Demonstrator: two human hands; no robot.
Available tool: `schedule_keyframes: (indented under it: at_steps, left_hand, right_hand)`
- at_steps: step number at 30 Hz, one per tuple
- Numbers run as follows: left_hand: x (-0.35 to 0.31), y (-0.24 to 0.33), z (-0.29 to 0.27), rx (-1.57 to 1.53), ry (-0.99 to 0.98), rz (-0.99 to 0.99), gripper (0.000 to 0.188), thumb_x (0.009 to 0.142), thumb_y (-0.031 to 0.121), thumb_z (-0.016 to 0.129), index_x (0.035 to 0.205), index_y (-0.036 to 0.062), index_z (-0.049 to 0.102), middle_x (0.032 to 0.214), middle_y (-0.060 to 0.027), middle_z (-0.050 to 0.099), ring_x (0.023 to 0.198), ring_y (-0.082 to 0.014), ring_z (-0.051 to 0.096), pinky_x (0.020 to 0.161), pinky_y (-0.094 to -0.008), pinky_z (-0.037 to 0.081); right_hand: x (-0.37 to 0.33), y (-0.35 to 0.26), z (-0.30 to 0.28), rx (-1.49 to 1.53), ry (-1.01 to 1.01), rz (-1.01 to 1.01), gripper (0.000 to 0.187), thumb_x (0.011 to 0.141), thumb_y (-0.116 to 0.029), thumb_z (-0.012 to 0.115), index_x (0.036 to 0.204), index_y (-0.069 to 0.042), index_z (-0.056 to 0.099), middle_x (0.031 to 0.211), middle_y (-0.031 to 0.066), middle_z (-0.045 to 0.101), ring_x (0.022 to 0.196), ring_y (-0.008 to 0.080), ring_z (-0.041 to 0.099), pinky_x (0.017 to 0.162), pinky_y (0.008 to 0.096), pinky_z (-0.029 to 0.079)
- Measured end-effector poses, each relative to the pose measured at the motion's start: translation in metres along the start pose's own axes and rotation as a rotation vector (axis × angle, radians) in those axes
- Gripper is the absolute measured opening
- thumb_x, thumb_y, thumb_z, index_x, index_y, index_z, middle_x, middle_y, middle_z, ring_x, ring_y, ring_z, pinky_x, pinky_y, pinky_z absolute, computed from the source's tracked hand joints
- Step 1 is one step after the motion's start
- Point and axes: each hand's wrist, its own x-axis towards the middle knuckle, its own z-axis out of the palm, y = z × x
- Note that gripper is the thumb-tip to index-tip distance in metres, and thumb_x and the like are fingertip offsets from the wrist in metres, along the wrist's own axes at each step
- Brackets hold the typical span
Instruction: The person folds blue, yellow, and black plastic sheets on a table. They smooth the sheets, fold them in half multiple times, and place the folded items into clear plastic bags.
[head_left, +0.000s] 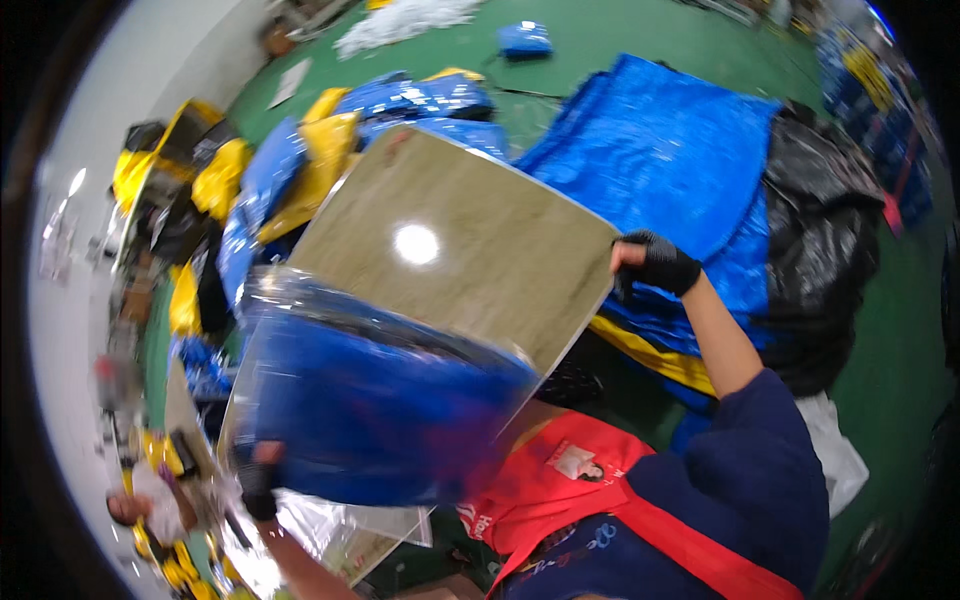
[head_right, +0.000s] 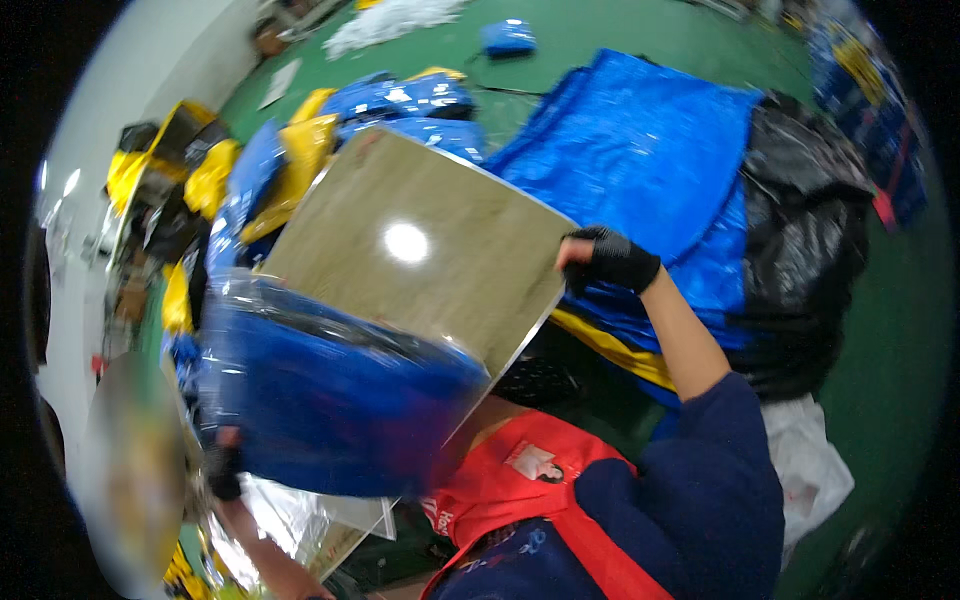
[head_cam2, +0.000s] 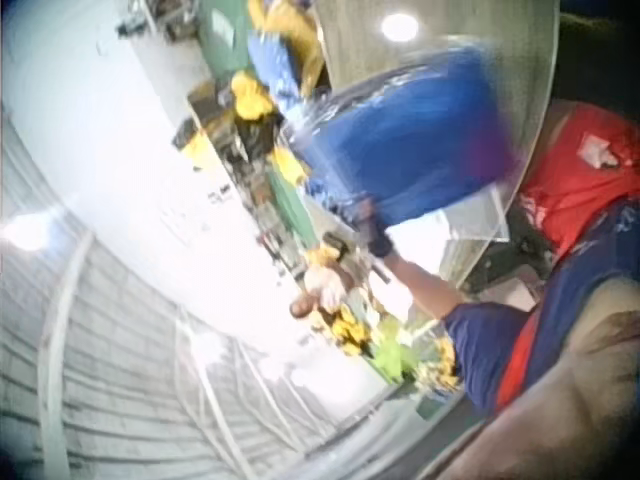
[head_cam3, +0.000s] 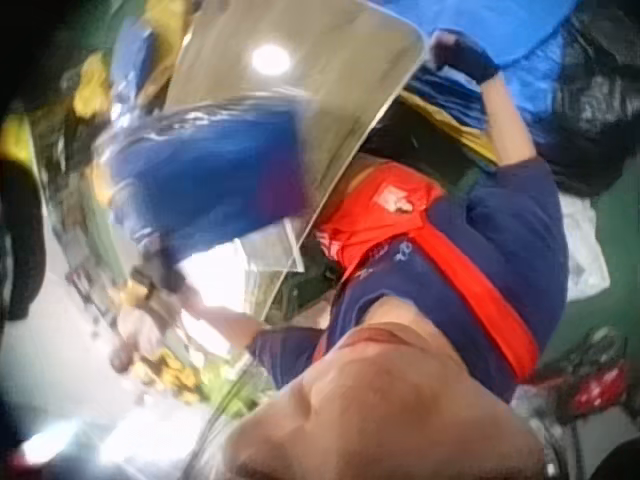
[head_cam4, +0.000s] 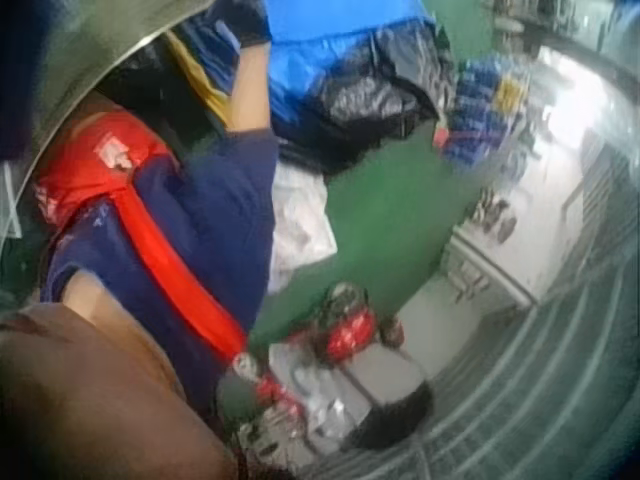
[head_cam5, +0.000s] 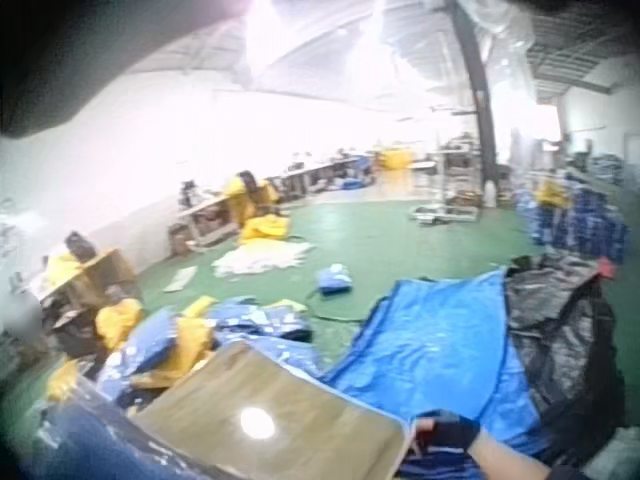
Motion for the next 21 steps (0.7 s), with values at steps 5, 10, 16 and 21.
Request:
schedule_keyframes:
  at_steps: [5,10,16,21]
  left_hand:
    - [0.11,0.002,-0.039,-0.184,0.384,0.277,0.055,0.078,0.033,0.072,0.121,0.0078,0.048,0.103,-0.0073,0.059,0.091,-0.0179,0.058,0.079,-0.0333,0.049]
    - [0.137,-0.074,-0.006,-0.256,0.389,0.218,0.057,0.086,0.031,0.064,0.133,0.0104,0.039,0.115,-0.0083,0.055,0.101,-0.0201,0.056,0.086,-0.0364,0.048]
    - [0.088,-0.135,0.081,-0.194,0.017,-0.009,0.058,0.092,0.027,0.057,0.14,0.0072,0.03,0.12,-0.0141,0.055,0.108,-0.0248,0.056,0.09,-0.0413,0.048]
    - [0.053,-0.143,0.09,-0.308,-0.173,-0.067,0.066,0.091,0.041,0.054,0.137,-0.0006,0.031,0.115,-0.0187,0.059,0.105,-0.0294,0.06,0.088,-0.0444,0.05]
  right_hand:
    - [-0.026,0.167,-0.159,-0.688,0.874,0.055,0.038,0.084,-0.038,0.061,0.099,-0.003,0.063,0.089,0.0152,0.065,0.082,0.0274,0.064,0.073,0.0407,0.051]
    - [0.059,0.211,-0.124,-1.557,0.894,0.1,0.066,0.078,-0.04,0.058,0.13,-0.002,0.042,0.13,0.0208,0.045,0.117,0.0339,0.045,0.096,0.05,0.033]
    - [0.116,0.167,-0.146,-1.404,0.684,0.52,0.052,0.087,-0.05,0.04,0.134,-0.027,0.045,0.114,0.0178,0.06,0.1,0.0377,0.059,0.083,0.0492,0.047]
    - [0.093,0.081,-0.21,-0.616,1.191,-0.196,0.047,0.089,-0.047,0.056,0.081,-0.001,0.064,0.067,0.0086,0.056,0.065,0.013,0.048,0.061,0.0365,0.042]
